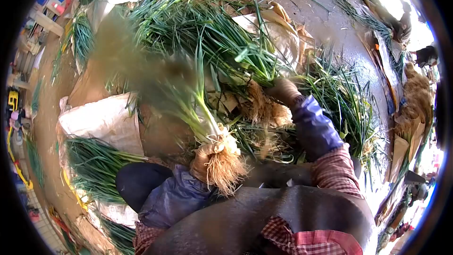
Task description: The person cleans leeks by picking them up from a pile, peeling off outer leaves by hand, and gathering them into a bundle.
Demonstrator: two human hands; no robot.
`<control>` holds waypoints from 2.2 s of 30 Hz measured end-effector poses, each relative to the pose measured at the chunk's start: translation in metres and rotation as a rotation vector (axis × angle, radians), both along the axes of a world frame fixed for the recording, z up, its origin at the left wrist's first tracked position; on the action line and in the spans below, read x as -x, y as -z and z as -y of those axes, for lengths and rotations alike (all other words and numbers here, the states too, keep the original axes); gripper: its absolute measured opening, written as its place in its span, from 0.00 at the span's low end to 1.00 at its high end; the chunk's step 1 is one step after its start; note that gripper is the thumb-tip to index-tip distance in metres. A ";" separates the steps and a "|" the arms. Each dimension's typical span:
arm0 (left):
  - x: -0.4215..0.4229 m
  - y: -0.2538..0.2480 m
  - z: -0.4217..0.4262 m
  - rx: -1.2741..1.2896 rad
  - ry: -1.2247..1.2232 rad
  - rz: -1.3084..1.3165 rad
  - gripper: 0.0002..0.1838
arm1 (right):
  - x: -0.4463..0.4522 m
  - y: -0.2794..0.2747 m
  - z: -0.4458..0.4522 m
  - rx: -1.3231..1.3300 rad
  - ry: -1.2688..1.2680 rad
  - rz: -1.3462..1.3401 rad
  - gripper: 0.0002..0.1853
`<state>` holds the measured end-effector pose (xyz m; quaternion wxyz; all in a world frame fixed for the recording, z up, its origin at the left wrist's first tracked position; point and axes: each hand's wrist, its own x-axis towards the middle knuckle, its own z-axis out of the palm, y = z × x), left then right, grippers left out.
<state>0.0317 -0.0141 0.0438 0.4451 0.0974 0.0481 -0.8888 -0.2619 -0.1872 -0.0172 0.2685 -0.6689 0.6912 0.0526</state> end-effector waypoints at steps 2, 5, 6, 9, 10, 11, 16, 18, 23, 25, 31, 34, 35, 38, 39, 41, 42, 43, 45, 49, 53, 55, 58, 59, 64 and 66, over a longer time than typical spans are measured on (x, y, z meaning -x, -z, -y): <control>0.005 -0.007 0.001 -0.039 -0.017 0.061 0.26 | -0.025 -0.048 -0.017 0.180 -0.006 0.190 0.12; 0.007 0.003 0.002 -0.032 0.029 0.045 0.26 | -0.012 -0.013 -0.005 0.096 -0.122 0.039 0.14; 0.009 -0.002 0.003 -0.031 0.038 0.027 0.27 | -0.019 -0.016 -0.006 -0.053 -0.133 -0.043 0.14; 0.005 0.004 0.000 -0.048 0.026 0.091 0.27 | -0.026 -0.038 -0.041 0.068 -0.039 0.300 0.17; 0.007 0.000 0.000 -0.014 0.004 0.051 0.26 | -0.027 -0.042 -0.051 0.039 0.038 0.407 0.16; 0.004 0.008 -0.003 -0.064 0.026 0.077 0.24 | -0.030 -0.049 -0.060 0.015 0.117 0.513 0.16; 0.003 -0.007 0.002 -0.024 0.040 0.245 0.25 | -0.046 -0.079 -0.088 -0.052 0.450 1.132 0.06; 0.008 -0.003 0.001 -0.032 0.018 0.336 0.23 | -0.053 -0.082 -0.097 -0.091 0.435 1.086 0.07; 0.007 0.024 0.000 -0.071 0.178 0.389 0.15 | -0.090 -0.099 -0.122 -0.147 0.339 1.278 0.09; 0.013 0.023 0.002 -0.100 0.166 0.381 0.13 | -0.104 -0.096 -0.122 -0.109 0.215 1.348 0.09; 0.005 -0.001 0.008 0.033 0.008 0.274 0.20 | -0.118 -0.100 -0.125 -0.255 -0.075 1.138 0.11; -0.002 0.039 0.004 0.058 -0.010 0.231 0.22 | -0.120 -0.113 -0.135 -0.248 -0.390 0.906 0.13; -0.005 0.044 0.005 0.064 -0.041 0.211 0.22 | -0.120 -0.119 -0.144 -0.353 -0.447 0.845 0.12; -0.015 0.053 0.008 0.166 -0.031 0.292 0.24 | -0.105 -0.067 -0.175 -0.304 -1.016 0.684 0.15; -0.018 0.051 0.008 0.263 0.041 0.411 0.24 | -0.098 -0.068 -0.171 -0.300 -1.017 0.684 0.15; -0.020 0.054 0.005 0.171 0.121 0.149 0.25 | -0.082 -0.069 -0.146 -0.553 -0.568 0.618 0.24; -0.013 0.062 0.010 0.046 0.110 0.023 0.25 | -0.073 -0.060 -0.134 -0.545 -0.375 0.721 0.30; -0.011 0.040 0.004 -0.016 0.129 0.141 0.25 | -0.065 -0.050 -0.121 -0.523 -0.179 0.862 0.36; -0.005 0.026 0.001 -0.074 0.133 0.104 0.26 | -0.066 -0.022 -0.094 -0.514 0.150 1.150 0.49; 0.002 0.079 0.001 -0.072 0.160 0.333 0.22 | -0.112 -0.001 -0.057 -0.078 0.552 1.264 0.37; 0.005 0.066 0.001 -0.100 0.105 0.324 0.21 | -0.113 -0.047 -0.055 -0.155 0.605 1.522 0.11; 0.006 0.043 0.003 -0.081 0.053 0.379 0.19 | -0.105 -0.073 -0.064 -0.082 0.588 1.429 0.08; 0.009 0.030 0.004 -0.120 0.019 0.394 0.17 | -0.096 -0.084 -0.074 -0.091 0.470 1.382 0.07; 0.005 0.044 0.007 -0.099 0.012 0.534 0.16 | -0.092 -0.081 -0.079 -0.199 0.399 1.431 0.09; 0.005 0.051 0.006 -0.066 0.027 0.435 0.15 | -0.095 -0.085 -0.110 -0.351 0.078 1.109 0.13; 0.006 0.052 0.003 -0.088 0.026 0.464 0.13 | -0.094 -0.078 -0.112 -0.314 0.023 1.041 0.13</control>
